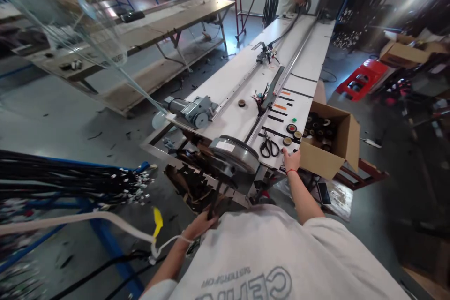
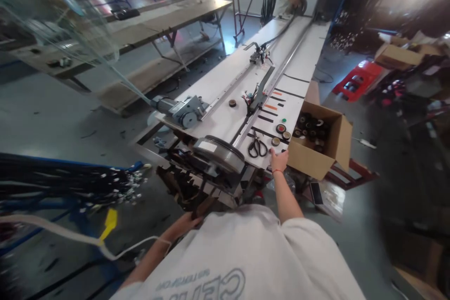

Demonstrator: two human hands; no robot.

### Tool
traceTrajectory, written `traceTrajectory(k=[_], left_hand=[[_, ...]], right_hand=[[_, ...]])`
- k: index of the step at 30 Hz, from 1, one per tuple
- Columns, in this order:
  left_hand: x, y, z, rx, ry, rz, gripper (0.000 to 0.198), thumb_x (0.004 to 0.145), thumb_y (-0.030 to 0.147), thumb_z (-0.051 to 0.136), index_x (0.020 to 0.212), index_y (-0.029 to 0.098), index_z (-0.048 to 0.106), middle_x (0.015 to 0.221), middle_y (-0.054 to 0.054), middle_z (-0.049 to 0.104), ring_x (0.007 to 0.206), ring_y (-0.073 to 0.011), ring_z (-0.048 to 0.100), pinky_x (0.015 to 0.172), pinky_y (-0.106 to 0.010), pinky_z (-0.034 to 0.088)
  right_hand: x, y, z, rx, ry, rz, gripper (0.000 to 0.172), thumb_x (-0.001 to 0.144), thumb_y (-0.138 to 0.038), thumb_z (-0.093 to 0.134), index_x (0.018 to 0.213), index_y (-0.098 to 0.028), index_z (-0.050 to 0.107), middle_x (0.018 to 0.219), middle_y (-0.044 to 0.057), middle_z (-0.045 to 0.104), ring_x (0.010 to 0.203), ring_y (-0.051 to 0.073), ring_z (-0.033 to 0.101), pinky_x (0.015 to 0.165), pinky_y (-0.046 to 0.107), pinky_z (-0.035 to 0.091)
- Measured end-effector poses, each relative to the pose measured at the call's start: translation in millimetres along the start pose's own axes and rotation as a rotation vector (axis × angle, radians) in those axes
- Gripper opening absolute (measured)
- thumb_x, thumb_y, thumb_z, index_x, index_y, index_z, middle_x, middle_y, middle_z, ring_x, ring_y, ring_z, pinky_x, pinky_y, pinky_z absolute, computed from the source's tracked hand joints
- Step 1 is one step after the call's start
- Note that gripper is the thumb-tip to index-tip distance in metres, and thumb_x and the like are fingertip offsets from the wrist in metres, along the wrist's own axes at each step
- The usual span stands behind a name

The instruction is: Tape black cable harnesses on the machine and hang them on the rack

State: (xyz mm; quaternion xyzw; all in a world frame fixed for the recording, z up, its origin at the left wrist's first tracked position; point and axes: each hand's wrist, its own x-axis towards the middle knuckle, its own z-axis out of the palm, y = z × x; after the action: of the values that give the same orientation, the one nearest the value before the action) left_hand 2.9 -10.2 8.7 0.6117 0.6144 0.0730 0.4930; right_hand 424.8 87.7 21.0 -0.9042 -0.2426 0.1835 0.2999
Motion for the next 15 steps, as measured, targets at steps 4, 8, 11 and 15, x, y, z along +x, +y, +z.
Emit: traceTrajectory(k=[4,8,11,15], left_hand=[[-27.0,-18.5,-19.7,-0.099,0.038,0.076,0.039,0.07,0.058,0.059,0.082,0.022,0.066,0.08,-0.005,0.071,0.078,-0.0261,0.064,0.075,-0.035,0.053],[-46.5,-23.3,-23.1,-0.165,0.192,0.097,0.055,0.079,0.061,0.054,0.111,0.018,0.065,0.106,-0.011,0.071,0.1,-0.0285,0.066,0.089,-0.038,0.052],[-43.1,-9.7,-13.9,-0.188,0.279,0.062,0.06,0.08,0.065,0.054,0.115,0.018,0.064,0.105,-0.012,0.071,0.098,-0.0289,0.066,0.086,-0.038,0.054],[-24.5,13.8,3.7,-0.339,0.446,0.084,0.06,0.081,0.067,0.052,0.117,0.02,0.057,0.101,-0.01,0.069,0.094,-0.0253,0.067,0.084,-0.036,0.053]], right_hand=[[2.5,2.9,2.2,-0.009,0.001,0.01,0.084,0.083,-0.061,0.059,0.14,-0.004,0.038,0.133,0.028,0.051,0.124,0.037,0.05,0.099,0.042,0.041],[6.5,7.5,6.6,-0.009,0.023,0.005,0.081,0.082,-0.062,0.06,0.137,-0.005,0.04,0.131,0.028,0.052,0.122,0.036,0.052,0.097,0.04,0.042],[8.8,10.1,8.6,-0.01,0.029,-0.003,0.08,0.081,-0.062,0.06,0.136,-0.007,0.041,0.13,0.027,0.053,0.12,0.035,0.053,0.096,0.039,0.043],[10.4,13.2,10.2,-0.002,0.039,-0.015,0.077,0.08,-0.061,0.061,0.134,-0.009,0.043,0.129,0.025,0.054,0.12,0.034,0.053,0.095,0.038,0.043]])
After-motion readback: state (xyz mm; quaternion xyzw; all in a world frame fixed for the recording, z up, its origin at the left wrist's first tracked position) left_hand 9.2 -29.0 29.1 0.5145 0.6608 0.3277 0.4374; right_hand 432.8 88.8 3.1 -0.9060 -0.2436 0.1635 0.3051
